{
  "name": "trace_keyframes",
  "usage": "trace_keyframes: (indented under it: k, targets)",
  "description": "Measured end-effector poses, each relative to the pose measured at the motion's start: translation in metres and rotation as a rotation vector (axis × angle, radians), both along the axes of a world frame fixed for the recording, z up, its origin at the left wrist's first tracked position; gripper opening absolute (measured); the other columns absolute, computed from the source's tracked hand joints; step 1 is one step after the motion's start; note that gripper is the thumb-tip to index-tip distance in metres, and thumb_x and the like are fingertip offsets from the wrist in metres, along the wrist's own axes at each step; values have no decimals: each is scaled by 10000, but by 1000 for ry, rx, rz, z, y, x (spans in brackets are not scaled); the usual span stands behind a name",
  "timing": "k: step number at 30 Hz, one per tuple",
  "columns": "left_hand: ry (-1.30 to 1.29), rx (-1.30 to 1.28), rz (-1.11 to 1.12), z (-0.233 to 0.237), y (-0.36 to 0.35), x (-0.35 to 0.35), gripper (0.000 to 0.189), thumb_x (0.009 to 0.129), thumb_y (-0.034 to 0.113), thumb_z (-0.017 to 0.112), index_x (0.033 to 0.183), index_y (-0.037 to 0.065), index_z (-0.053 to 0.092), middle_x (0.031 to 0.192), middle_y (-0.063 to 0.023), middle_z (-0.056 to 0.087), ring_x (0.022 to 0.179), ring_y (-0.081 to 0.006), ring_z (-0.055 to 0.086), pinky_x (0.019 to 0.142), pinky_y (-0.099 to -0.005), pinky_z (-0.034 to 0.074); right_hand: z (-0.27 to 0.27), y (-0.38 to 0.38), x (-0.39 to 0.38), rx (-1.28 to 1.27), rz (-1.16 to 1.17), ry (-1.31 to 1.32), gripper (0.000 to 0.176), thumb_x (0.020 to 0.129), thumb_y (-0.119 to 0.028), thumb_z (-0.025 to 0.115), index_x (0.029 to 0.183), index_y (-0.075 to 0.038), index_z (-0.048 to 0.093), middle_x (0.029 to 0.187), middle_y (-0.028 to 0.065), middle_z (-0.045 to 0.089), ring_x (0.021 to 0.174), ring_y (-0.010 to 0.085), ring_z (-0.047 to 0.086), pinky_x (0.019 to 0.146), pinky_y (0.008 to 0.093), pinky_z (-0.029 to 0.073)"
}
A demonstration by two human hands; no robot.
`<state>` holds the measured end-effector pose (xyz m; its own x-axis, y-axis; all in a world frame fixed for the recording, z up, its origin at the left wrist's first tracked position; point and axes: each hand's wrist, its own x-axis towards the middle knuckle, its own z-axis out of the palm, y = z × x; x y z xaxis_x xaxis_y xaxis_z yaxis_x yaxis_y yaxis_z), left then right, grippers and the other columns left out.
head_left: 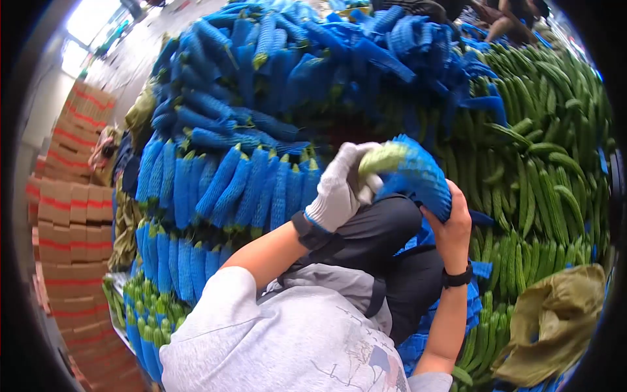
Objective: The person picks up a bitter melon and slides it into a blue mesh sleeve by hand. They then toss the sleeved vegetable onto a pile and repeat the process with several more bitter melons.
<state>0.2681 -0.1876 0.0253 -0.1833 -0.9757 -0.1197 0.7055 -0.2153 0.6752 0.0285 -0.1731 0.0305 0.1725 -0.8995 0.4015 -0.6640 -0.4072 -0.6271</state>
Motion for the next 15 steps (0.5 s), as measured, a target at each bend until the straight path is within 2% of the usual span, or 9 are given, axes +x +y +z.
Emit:
trace_keyframes:
  k: [1, 4, 5, 6, 8, 9, 11, 13, 15]
  targets:
    - [77, -35, 145, -17, -6, 5, 563, 987, 509, 407, 1270, 37, 521, 994, -72, 649, 699, -142, 608, 552, -252, 475, 1, -2, 12, 135, 48, -102, 525, 784, -128, 733, 1237, 6, 505, 1094, 200, 618, 980, 370, 611, 844, 403, 490]
    - [-177, -122, 218, -31, -12, 13, 723, 892, 625, 507, 1339, 61, 439, 1169, -48, 587, 989, -145, 587, 853, -303, 490, 10, -11, 62, 544, 228, -304, 492, 851, -195, 693, 1228, 37, 477, 1032, 239, 635, 934, 361, 643, 824, 392, 497]
    - [-195, -232, 199, -23, -1, 3, 760, 844, 608, 599, 1346, 65, 423, 1251, -56, 550, 1145, -178, 533, 993, -369, 440, 12, -8, 80, 620, 321, -279, 537, 855, -232, 690, 1251, 43, 455, 1061, 248, 623, 964, 370, 632, 841, 399, 492]
    - [-158, -147, 138, -41, 15, 11, 704, 853, 485, 664, 1348, 54, 409, 1251, -90, 553, 1146, -219, 551, 1025, -407, 423, 14, -4, 97, 694, 409, -254, 583, 859, -269, 688, 1275, 50, 433, 1091, 258, 611, 993, 378, 620, 858, 405, 488]
    - [-148, -27, -14, -31, 21, 43, 616, 866, 336, 688, 1335, 53, 405, 1211, -117, 567, 1079, -232, 588, 997, -405, 452, -9, 9, 123, 355, 494, -76, 677, 862, -335, 680, 1326, 56, 381, 1144, 284, 575, 1064, 390, 579, 911, 421, 465]
    - [-184, 75, 75, -27, 23, 57, 520, 879, 253, 667, 1296, 53, 428, 1132, -139, 590, 1004, -226, 615, 931, -393, 501, -6, 8, 123, 359, 527, 72, 675, 844, -342, 695, 1306, 66, 421, 1184, 279, 552, 1110, 395, 542, 951, 422, 444]
    - [-345, 166, 213, -38, 30, 97, 384, 890, 200, 645, 1208, 58, 483, 1022, -105, 610, 881, -185, 626, 802, -362, 554, -10, 1, 111, 366, 540, 18, 624, 838, -320, 702, 1264, 70, 467, 1178, 260, 562, 1108, 388, 546, 954, 407, 443]
    - [-550, 261, 278, -50, 45, 156, 372, 865, 157, 666, 1186, 71, 499, 995, -68, 609, 810, -151, 624, 721, -318, 544, -11, -5, 88, 434, 504, -41, 517, 827, -262, 712, 1193, 62, 543, 1150, 219, 591, 1082, 352, 575, 940, 374, 457]
    - [-834, 268, 490, -85, 78, 230, 528, 818, 164, 720, 1277, 65, 477, 1034, -43, 607, 879, -138, 595, 796, -309, 507, -13, -4, 50, 576, 360, -155, 388, 848, -135, 681, 1191, 12, 575, 1062, 169, 652, 955, 244, 645, 832, 339, 505]
